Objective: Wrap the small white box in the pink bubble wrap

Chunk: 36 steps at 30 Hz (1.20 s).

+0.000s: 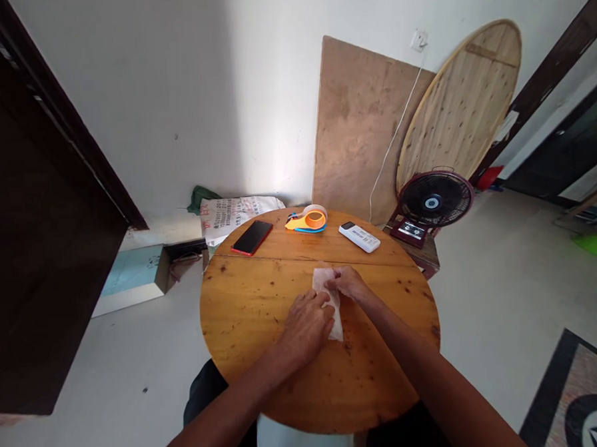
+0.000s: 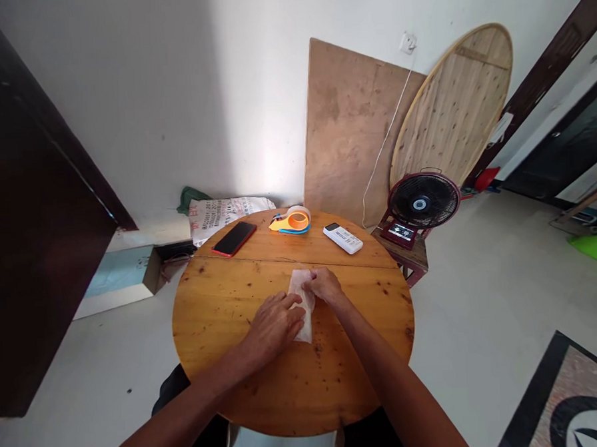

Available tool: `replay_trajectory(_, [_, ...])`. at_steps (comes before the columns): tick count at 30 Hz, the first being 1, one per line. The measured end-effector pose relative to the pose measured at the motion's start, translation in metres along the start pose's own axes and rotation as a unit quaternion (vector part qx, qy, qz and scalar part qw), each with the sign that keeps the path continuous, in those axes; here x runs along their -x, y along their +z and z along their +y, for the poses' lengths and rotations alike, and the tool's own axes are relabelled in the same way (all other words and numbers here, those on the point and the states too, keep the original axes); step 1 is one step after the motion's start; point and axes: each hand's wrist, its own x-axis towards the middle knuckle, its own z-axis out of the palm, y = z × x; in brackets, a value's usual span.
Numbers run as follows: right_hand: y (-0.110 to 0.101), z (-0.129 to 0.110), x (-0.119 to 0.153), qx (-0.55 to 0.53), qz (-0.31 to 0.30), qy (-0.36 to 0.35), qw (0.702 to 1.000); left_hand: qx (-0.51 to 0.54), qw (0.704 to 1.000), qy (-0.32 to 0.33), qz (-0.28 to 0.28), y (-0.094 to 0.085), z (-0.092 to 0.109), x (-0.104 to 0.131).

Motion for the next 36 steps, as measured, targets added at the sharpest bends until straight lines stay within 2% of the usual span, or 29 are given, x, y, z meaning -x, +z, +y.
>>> replay_trajectory(5, [-0.001,-0.007,0.003,-0.06,0.017,0.009,0.998,0.045,0.997,-0.045,-0.032,0.004,0.003,0.004])
replay_trajectory(11, [-0.009,-0.029,0.023,-0.146,0.0,-0.017,0.989,0.149,0.987,-0.066,-0.001,0.017,-0.01,0.008])
replay_trajectory(15, [-0.015,-0.037,0.045,-0.178,-0.038,-0.074,0.981,0.201,0.977,-0.065,0.037,0.028,-0.017,0.009])
replay_trajectory(20, [-0.018,-0.04,0.065,-0.145,-0.034,-0.147,0.978,0.217,0.969,-0.063,0.097,0.035,-0.015,0.014])
replay_trajectory(24, [-0.018,-0.039,0.07,-0.135,-0.056,-0.169,0.975,0.192,0.96,-0.136,0.149,0.039,-0.01,0.019])
replay_trajectory(28, [-0.016,-0.036,0.075,-0.104,-0.054,-0.185,0.976,0.194,0.938,-0.195,0.212,0.046,-0.01,0.019])
replay_trajectory(32, [-0.011,-0.035,0.087,-0.049,-0.046,-0.211,0.975,0.258,0.922,-0.179,0.227,0.051,-0.017,0.015])
replay_trajectory(36, [-0.008,-0.034,0.104,0.033,-0.005,-0.249,0.968,0.304,0.919,-0.131,0.216,0.052,-0.022,0.013])
